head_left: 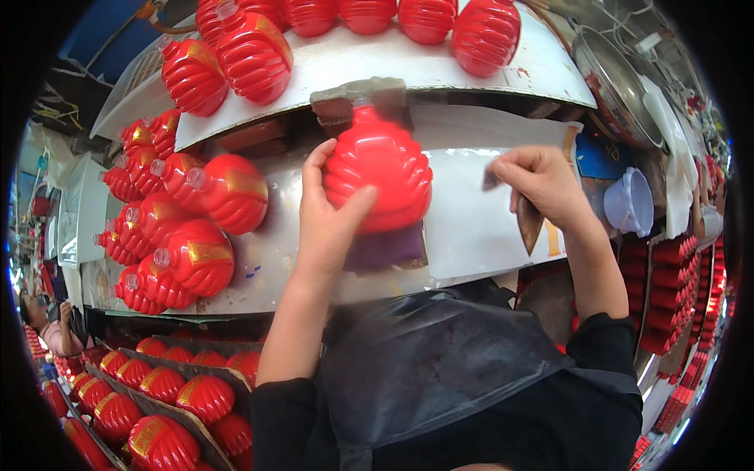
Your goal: The person repeatedly picks up red plastic bottles, applies a gold label to the side of each bottle, smooths the label, and places the labeled bottle into a tray. The process is repeated for multiple bottles in a continuous assembly-line manner.
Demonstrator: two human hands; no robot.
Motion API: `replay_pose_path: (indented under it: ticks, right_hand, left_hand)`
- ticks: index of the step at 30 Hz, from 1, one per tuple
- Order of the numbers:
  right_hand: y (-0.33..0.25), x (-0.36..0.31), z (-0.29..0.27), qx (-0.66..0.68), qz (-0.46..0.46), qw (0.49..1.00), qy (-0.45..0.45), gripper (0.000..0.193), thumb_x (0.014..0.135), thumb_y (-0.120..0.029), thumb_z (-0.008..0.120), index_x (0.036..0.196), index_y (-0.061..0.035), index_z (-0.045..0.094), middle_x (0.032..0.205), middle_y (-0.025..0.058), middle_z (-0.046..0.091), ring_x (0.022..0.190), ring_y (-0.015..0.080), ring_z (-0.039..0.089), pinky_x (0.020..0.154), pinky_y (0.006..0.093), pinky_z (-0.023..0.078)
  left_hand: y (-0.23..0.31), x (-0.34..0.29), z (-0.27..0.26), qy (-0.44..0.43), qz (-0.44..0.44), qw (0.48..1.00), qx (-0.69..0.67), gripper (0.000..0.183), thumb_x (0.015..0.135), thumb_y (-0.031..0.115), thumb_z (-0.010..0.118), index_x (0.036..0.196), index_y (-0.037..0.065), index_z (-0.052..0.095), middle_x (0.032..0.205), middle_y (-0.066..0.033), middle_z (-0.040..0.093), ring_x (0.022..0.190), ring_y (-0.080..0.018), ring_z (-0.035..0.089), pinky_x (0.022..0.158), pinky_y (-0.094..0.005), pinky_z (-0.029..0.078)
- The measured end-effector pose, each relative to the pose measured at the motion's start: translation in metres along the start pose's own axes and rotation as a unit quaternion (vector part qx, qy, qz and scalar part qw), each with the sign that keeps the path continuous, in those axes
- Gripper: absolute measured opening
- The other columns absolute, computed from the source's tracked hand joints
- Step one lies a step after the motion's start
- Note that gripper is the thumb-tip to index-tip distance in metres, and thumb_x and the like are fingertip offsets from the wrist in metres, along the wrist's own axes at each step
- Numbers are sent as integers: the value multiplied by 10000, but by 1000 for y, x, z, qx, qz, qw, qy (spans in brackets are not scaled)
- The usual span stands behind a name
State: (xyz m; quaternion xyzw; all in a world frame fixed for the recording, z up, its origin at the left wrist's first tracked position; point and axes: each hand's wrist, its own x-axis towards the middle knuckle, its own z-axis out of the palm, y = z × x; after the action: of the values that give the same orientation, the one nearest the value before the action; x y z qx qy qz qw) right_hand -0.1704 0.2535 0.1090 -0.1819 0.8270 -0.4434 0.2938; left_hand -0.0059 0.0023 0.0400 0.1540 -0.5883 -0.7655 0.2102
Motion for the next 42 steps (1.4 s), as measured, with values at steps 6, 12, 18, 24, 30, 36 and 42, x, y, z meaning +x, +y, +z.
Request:
replay_pose_path:
  ticks: [6,12,18,24,30,36,42]
  right_hand:
    - [-80,8,61,-345,-497,795,42,210,836,-12,737,1046,-12,720,914,161,752,655,240,721,571,320,564]
    - [-60,-6,110,-523,-513,677,69,357,713,-97,703,1036,55,721,1000,211,741,560,146,624,493,272,488]
    - [-45,-31,118,-571,-509,635,106,325,750,-139,742,1016,46,752,971,215,747,553,141,625,483,261,482]
    - [-54,-7,92,-346,-410,840,79,398,917,-273,765,1221,-23,707,1184,192,711,799,297,742,654,367,596]
    - [-51,52,89,-251,-369,893,57,397,947,-250,723,1317,-108,693,1323,195,658,1087,386,702,898,429,582]
    - [-46,57,89,-252,-324,911,27,422,965,-278,694,1350,-106,675,1329,204,655,1135,387,685,941,424,568]
    - [-35,59,76,-141,-305,942,-14,515,1027,-332,605,1481,-92,569,1338,188,660,1112,283,678,961,370,536]
  left_hand:
    - [4,27,-7,-18,23,997,68,600,975,180,661,1499,19,417,1435,-141,502,1355,-215,486,1176,-376,365]
    - [9,49,-1,0,29,978,207,643,872,278,787,1383,-6,519,1324,-209,626,1252,-301,611,1070,-404,480]
    - [9,48,-1,9,34,974,222,641,836,280,829,1341,-7,559,1302,-192,650,1218,-306,638,1057,-409,489]
    - [-2,29,-12,26,171,941,290,772,839,301,818,1458,-6,473,1399,-237,564,1299,-383,550,1123,-473,417]
    - [-4,7,-8,-8,193,888,418,953,785,316,857,1529,10,347,1477,-242,461,1362,-425,461,1153,-514,374]
    - [-7,12,-11,-15,212,886,412,922,788,335,848,1511,10,377,1469,-240,469,1355,-424,470,1155,-508,378]
    - [-18,9,-16,-9,153,963,223,674,979,317,629,1509,-38,412,1509,-221,479,1412,-335,465,1194,-428,352]
